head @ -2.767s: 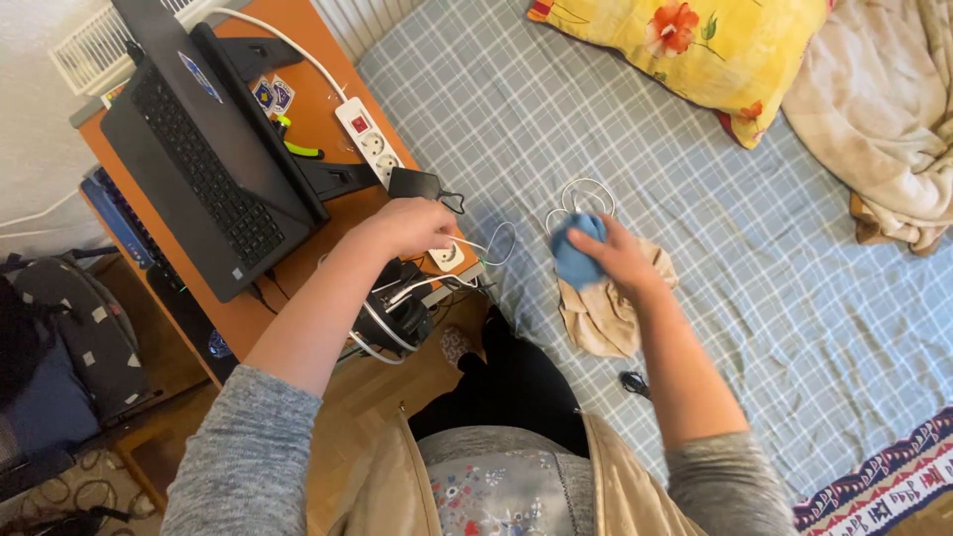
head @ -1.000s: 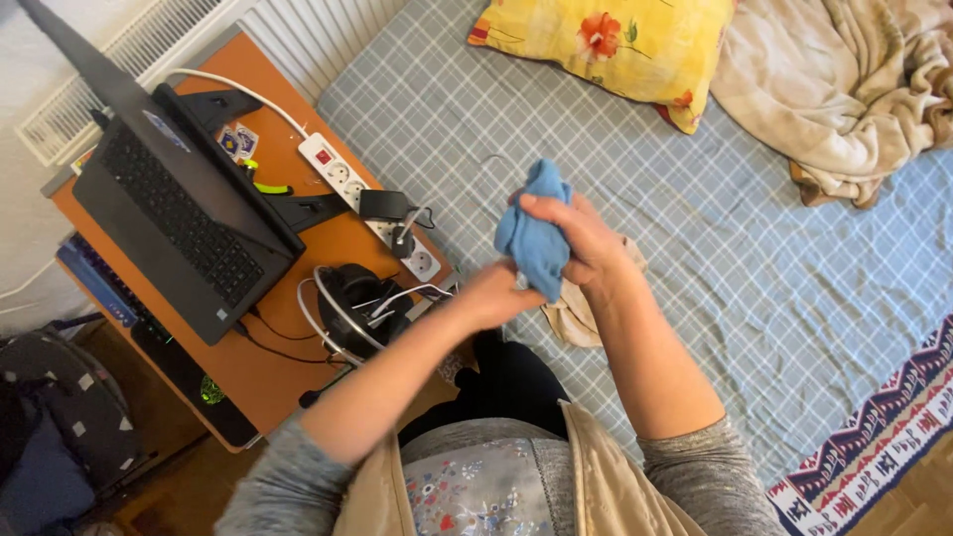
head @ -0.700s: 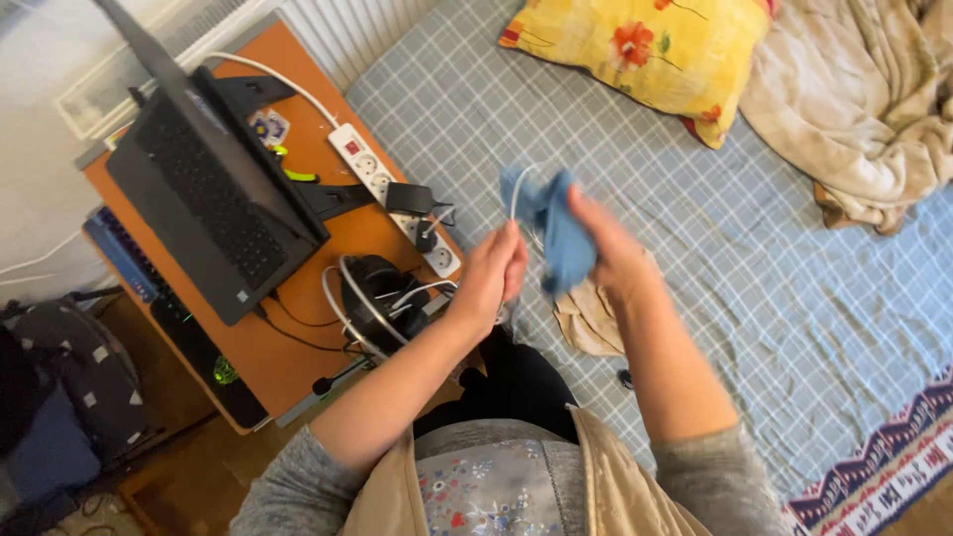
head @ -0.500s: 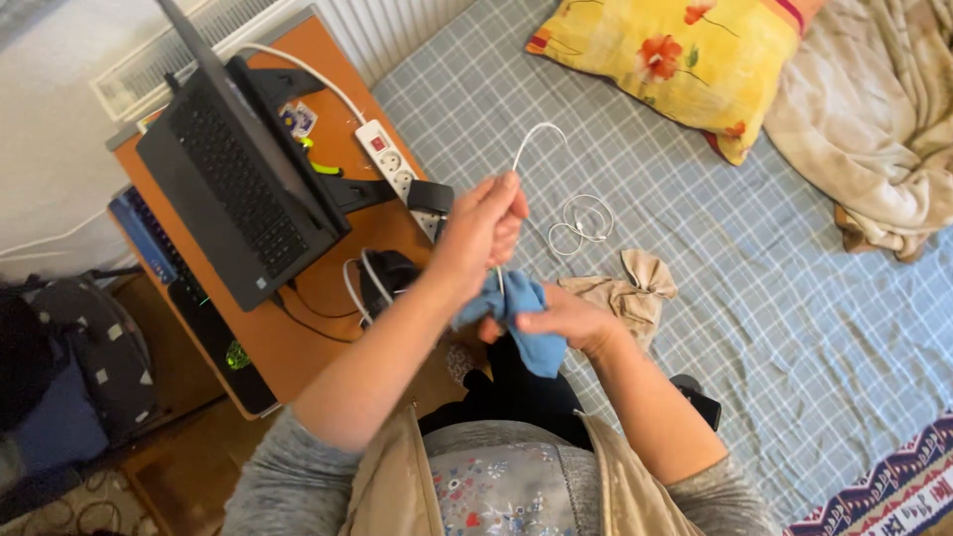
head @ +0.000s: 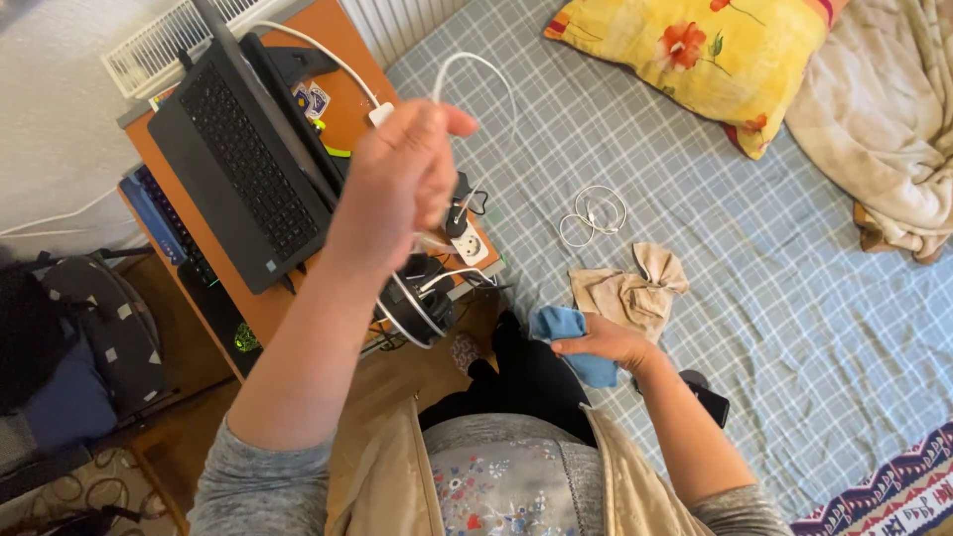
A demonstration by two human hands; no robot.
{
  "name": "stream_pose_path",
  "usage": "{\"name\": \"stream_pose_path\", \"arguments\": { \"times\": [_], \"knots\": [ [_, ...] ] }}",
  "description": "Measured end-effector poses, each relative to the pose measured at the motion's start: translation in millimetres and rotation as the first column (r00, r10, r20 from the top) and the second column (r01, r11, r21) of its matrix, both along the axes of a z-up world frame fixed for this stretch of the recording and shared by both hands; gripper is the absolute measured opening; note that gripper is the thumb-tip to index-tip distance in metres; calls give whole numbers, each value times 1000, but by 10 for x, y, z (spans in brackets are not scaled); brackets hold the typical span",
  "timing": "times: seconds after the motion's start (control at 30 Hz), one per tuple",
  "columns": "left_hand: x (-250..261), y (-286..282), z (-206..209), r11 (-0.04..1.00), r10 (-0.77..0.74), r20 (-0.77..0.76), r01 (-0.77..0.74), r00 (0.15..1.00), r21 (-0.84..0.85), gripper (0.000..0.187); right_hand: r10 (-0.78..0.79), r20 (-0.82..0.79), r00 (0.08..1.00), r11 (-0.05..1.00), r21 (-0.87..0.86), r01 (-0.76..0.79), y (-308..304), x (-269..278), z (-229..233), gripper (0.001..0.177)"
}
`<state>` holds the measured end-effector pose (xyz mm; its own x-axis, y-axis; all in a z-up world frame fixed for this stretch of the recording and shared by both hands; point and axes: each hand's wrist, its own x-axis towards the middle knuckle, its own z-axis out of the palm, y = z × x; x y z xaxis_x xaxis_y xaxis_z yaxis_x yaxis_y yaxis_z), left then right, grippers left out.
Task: The person wipes a pair of over-ear headphones with a blue microfiber cloth, then places them on the desk. They also wipe a power strip and plug in a charger, and coil a white cable before setting it down.
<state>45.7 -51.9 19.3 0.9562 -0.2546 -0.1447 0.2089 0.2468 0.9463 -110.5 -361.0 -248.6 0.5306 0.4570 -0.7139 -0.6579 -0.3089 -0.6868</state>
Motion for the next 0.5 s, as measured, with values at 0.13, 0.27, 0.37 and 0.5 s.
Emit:
{"name": "stream_pose_path", "arguments": {
  "times": [0.13, 0.27, 0.37, 0.5],
  "knots": [
    [-269, -337, -60, 992, -88, -130, 74, 988, -105, 35, -97, -17, 995, 995, -24, 97, 111, -9, -31, 38],
    [-697, -791, -88, 913, -312, -162, 249, 936, -322, 28, -314, 121, 942, 949, -1, 316, -92, -30, -523, 66],
    [-998, -1022, -115, 786, -503, -87, 413, 860, -460, 20, -419, 169, 892, 907, 33, 420, -343, -53, -935, 71],
    [-1229, -1193, -268, 618, -676, 19, 581, 737, -530, 15, -298, 129, 946, 937, -149, 316, -394, -120, -929, 58]
  ]
}}
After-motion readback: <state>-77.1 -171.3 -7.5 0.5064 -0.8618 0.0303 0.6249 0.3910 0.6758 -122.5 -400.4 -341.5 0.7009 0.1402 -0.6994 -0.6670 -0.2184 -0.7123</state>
